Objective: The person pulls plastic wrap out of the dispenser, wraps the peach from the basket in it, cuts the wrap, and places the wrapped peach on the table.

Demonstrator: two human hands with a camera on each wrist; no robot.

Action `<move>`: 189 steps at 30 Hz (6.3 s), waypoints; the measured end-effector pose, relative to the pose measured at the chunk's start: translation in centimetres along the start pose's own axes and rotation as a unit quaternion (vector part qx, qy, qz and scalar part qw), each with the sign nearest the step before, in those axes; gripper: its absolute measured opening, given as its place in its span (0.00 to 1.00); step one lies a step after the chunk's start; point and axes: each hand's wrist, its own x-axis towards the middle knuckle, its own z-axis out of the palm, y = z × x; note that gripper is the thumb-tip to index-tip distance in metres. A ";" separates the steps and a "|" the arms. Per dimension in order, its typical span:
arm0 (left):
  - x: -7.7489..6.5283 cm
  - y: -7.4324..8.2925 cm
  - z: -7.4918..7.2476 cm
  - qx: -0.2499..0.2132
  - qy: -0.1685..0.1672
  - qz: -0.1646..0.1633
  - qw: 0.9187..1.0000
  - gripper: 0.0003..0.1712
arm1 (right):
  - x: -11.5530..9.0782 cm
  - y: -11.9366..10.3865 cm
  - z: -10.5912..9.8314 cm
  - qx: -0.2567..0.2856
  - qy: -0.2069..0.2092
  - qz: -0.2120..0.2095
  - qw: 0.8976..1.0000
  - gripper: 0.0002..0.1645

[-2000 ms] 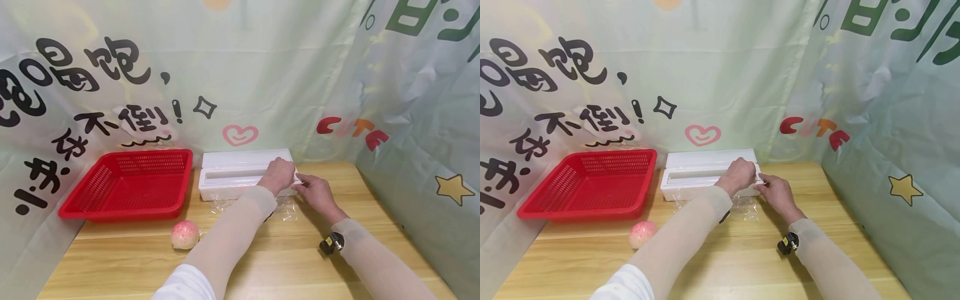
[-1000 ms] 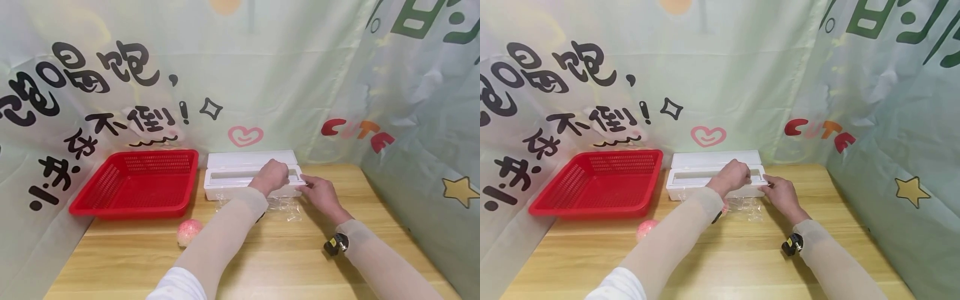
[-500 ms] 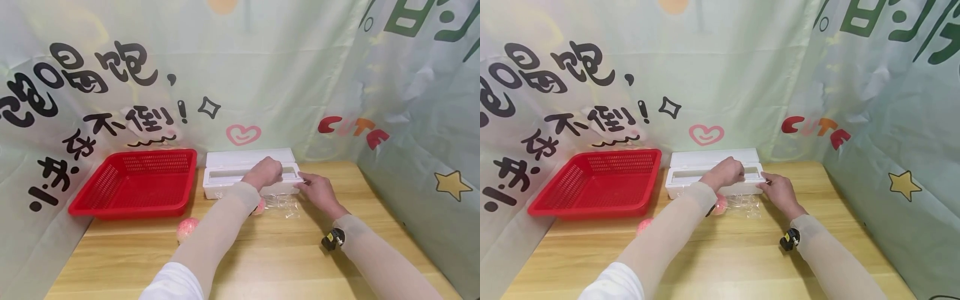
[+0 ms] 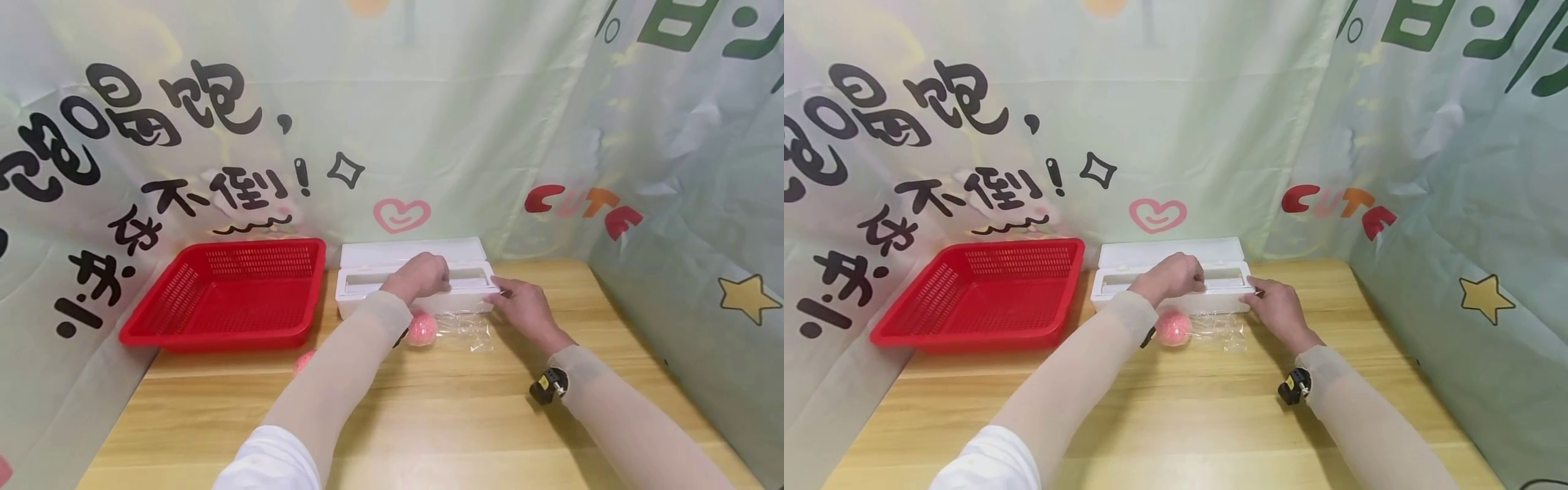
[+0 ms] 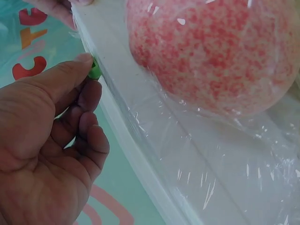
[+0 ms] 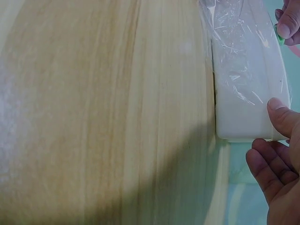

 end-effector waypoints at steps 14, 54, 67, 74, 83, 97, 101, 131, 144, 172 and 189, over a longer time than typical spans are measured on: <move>-0.5 -0.7 -0.1 -0.009 -0.008 0.009 1.000 0.08 | -0.1 0.3 -0.1 0.015 -0.001 -0.005 1.000 0.32; -2.7 -3.2 -0.3 0.002 0.003 -0.003 1.000 0.09 | 0.0 0.0 0.2 0.008 -0.002 0.008 1.000 0.32; -3.1 -3.9 -0.5 0.025 0.000 -0.006 1.000 0.10 | -0.1 0.0 -0.1 0.010 -0.007 0.011 1.000 0.32; -3.6 -4.2 -0.7 0.025 -0.002 -0.014 1.000 0.10 | -0.1 0.1 -0.1 0.014 -0.004 0.005 1.000 0.33; -4.3 -4.9 -1.0 0.014 -0.001 -0.016 1.000 0.10 | -0.1 0.2 0.0 0.009 -0.003 0.003 1.000 0.32; -5.3 -6.4 -1.1 0.010 -0.006 -0.027 1.000 0.10 | -0.1 0.2 0.0 0.004 -0.003 -0.002 1.000 0.32; -5.6 -6.7 -1.2 0.012 -0.009 -0.029 0.999 0.09 | -0.1 0.3 -0.1 0.003 -0.005 -0.004 1.000 0.32; -8.3 -9.3 -2.0 -0.008 -0.019 -0.065 0.998 0.05 | -0.1 0.1 0.2 0.006 0.003 -0.005 1.000 0.32; -10.1 -11.0 -2.3 0.004 -0.023 -0.088 0.996 0.04 | 0.0 0.3 0.3 0.001 0.009 -0.012 1.000 0.31; -12.5 -12.9 -2.6 0.103 -0.004 -0.090 0.991 0.05 | 0.0 0.2 0.0 -0.002 0.002 -0.008 1.000 0.32; -11.2 1.2 5.5 0.193 0.091 0.032 0.976 0.21 | 0.0 0.1 -0.3 0.009 -0.012 0.001 1.000 0.33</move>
